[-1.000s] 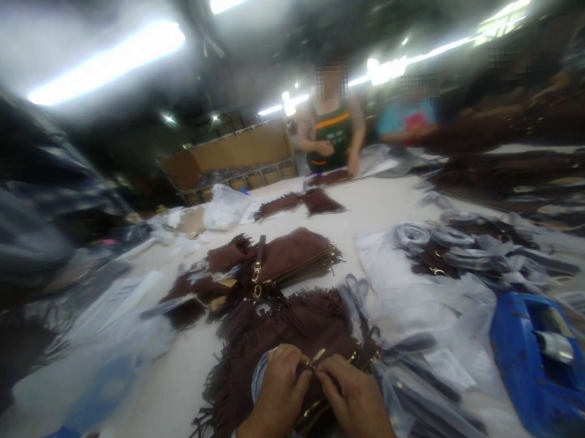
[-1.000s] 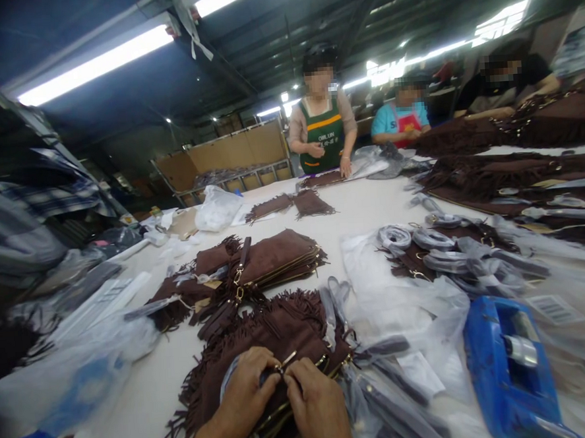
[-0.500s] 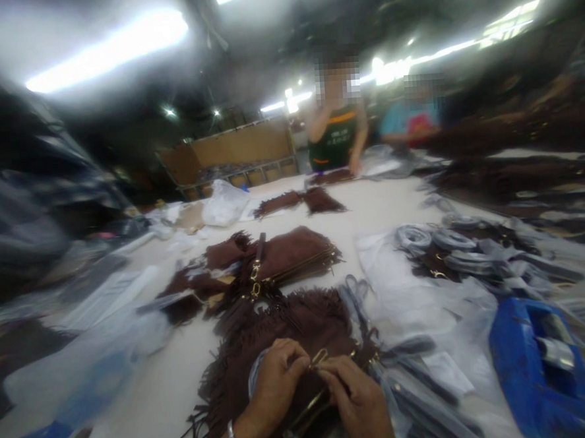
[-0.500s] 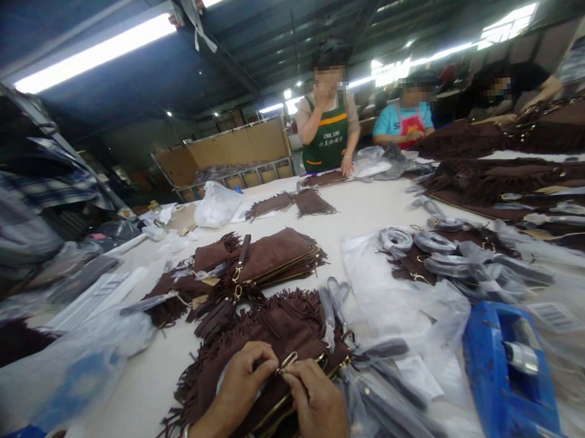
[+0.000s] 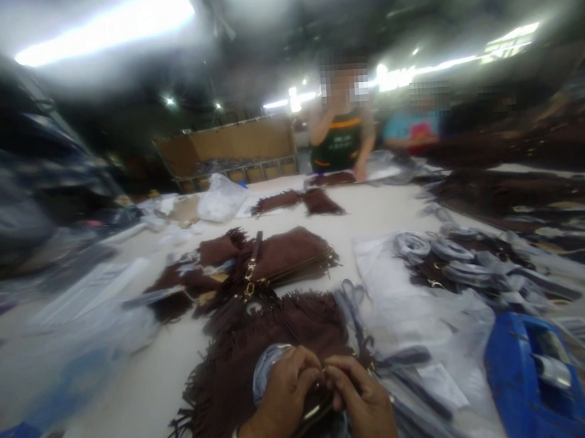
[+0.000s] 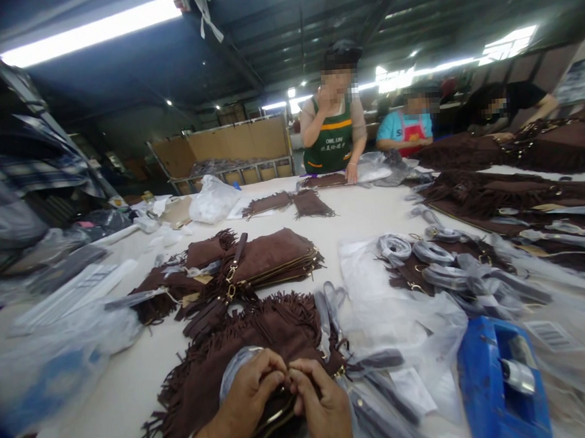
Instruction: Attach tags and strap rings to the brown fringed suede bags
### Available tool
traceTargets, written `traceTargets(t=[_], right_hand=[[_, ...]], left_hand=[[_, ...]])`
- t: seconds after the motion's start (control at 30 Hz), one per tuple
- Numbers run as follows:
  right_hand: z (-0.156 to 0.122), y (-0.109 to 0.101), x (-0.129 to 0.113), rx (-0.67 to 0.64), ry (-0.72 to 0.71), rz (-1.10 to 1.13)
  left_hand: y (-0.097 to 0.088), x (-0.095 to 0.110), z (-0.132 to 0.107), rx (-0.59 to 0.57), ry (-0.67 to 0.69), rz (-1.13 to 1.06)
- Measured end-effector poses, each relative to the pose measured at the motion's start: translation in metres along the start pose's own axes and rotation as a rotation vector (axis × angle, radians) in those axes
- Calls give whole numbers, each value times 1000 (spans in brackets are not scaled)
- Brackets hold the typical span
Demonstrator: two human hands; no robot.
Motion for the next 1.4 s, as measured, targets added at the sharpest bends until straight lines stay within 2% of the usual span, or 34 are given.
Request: traceTargets(t=[0.27, 0.4, 0.67, 1.07, 1.4], right_hand=[[0, 1, 3, -42, 48, -44], [-1, -1, 10, -24, 92, -52], [-1, 4, 19, -86, 110, 33], [-4, 3, 25, -85, 120, 30], [-3, 5, 37, -99, 204, 137]], left_hand=[[0, -16, -1, 6, -77, -177], [3, -20, -4, 14, -139, -264], [-1, -9, -1, 69, -54, -79], [0, -7, -5, 104, -50, -84], [8, -6, -5, 83, 39, -58]])
Point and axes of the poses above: each hand's wrist, its own z-axis towards the middle knuckle, its own y-axis out of the palm, x = y × z, the point moved 9 cm from there along z, towards the middle knuckle, and after that the axes turned 1 degree about x, right-handed, at the moved point
